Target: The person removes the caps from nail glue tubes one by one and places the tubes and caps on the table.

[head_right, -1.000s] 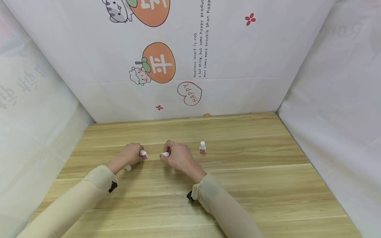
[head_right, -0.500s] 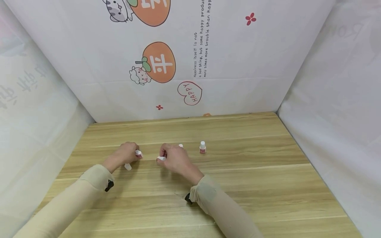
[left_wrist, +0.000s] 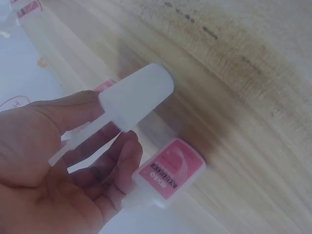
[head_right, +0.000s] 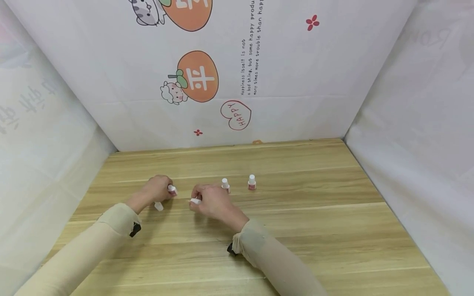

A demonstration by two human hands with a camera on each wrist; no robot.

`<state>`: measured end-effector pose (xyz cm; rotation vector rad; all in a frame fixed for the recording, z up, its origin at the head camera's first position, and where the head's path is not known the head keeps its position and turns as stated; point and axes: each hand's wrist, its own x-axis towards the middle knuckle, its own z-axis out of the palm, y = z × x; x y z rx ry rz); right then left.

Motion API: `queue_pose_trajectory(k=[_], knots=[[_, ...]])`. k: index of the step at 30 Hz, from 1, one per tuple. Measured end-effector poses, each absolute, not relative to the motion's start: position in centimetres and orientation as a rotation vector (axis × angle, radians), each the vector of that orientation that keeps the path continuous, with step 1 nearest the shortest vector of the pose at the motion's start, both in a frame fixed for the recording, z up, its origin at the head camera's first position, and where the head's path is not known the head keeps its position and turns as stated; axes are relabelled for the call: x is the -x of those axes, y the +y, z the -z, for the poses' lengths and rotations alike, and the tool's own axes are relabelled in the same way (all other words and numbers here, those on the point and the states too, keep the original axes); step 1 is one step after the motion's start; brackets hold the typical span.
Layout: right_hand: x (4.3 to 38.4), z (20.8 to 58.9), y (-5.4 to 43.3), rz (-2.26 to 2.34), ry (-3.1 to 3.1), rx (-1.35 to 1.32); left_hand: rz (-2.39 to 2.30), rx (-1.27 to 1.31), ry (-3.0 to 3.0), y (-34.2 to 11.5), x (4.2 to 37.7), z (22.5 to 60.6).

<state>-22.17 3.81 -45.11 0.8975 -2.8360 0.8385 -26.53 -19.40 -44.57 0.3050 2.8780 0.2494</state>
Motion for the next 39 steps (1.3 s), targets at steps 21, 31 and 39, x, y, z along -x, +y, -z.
queue_pose_trajectory(k=[21,31,39], knots=[[22.6,45.9,1.9,-0.760,-2.906,-0.959,-0.360,-0.304,2.895,-21.4,25.8,41.9],[23.1,45.8,-0.1,-0.703,-2.927,-1.037,-0.293,-0.319,2.948,-22.8,25.7,41.1],[23.6,46.1,-1.8,-0.682,-2.927,-1.084,-0.286,-0.279,2.944,-23.3,25.7,40.9]])
